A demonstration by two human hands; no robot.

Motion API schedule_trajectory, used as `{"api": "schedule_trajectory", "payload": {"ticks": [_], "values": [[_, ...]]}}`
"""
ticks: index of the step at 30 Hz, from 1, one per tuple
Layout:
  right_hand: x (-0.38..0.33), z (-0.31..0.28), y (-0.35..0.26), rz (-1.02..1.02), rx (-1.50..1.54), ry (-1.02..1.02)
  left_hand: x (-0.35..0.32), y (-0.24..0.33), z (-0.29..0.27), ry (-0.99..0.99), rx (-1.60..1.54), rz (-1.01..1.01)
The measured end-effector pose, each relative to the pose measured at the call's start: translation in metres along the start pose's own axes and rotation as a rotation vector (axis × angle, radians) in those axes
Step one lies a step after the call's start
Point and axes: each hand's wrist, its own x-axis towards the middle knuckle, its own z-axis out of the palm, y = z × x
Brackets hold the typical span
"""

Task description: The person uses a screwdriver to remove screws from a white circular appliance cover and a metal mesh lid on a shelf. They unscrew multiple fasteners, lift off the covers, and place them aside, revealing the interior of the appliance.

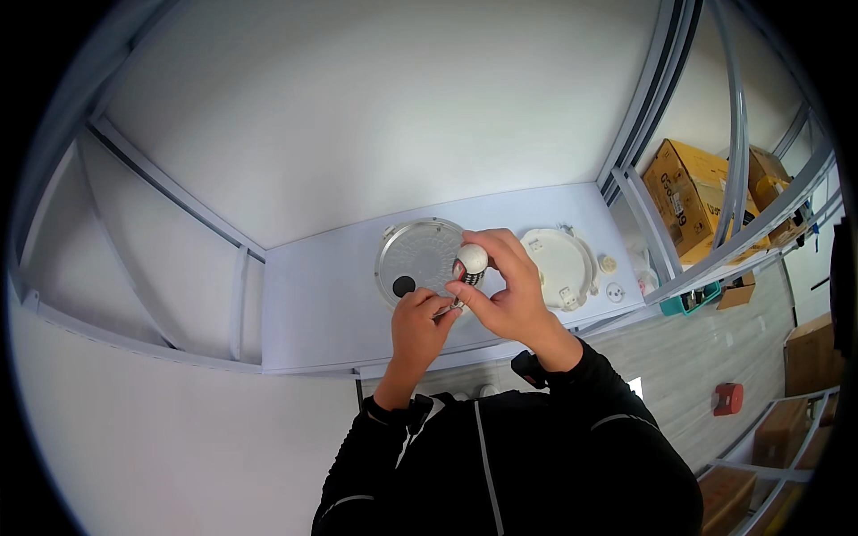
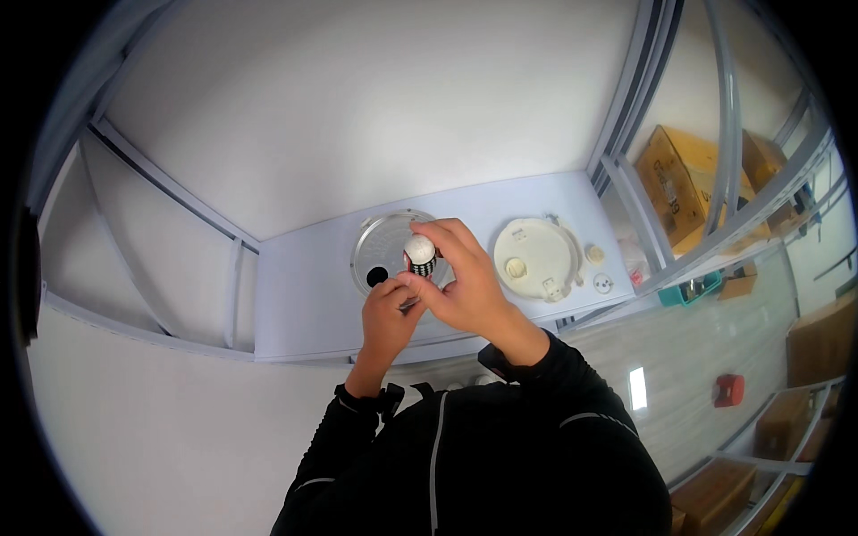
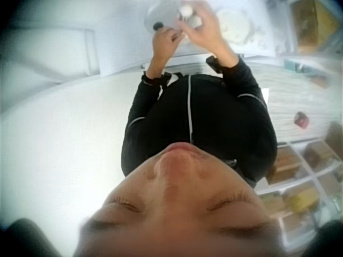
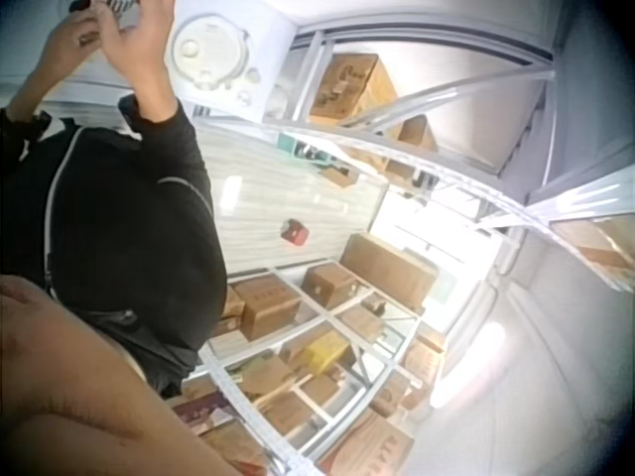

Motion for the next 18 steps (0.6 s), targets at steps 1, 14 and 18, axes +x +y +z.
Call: {"api": "schedule_trajectory", "payload": {"ticks": [1,14,18], "values": [[-0.0005,0.0005,0.0004,0.007,0.018,-0.003,0.0000,0.0002,0.0000,0.001,0.007,-0.001],[-0.0070,0.0070,0.0064,0.016,0.030,-0.021,-0.0002,0.0022,-0.0009,-0.007,0.017,-0.003],[-0.0065,0.0062,0.0054,0.017,0.049,-0.023,-0.0012,0.0002,0.0007,0.003,0.013,-0.001]]}}
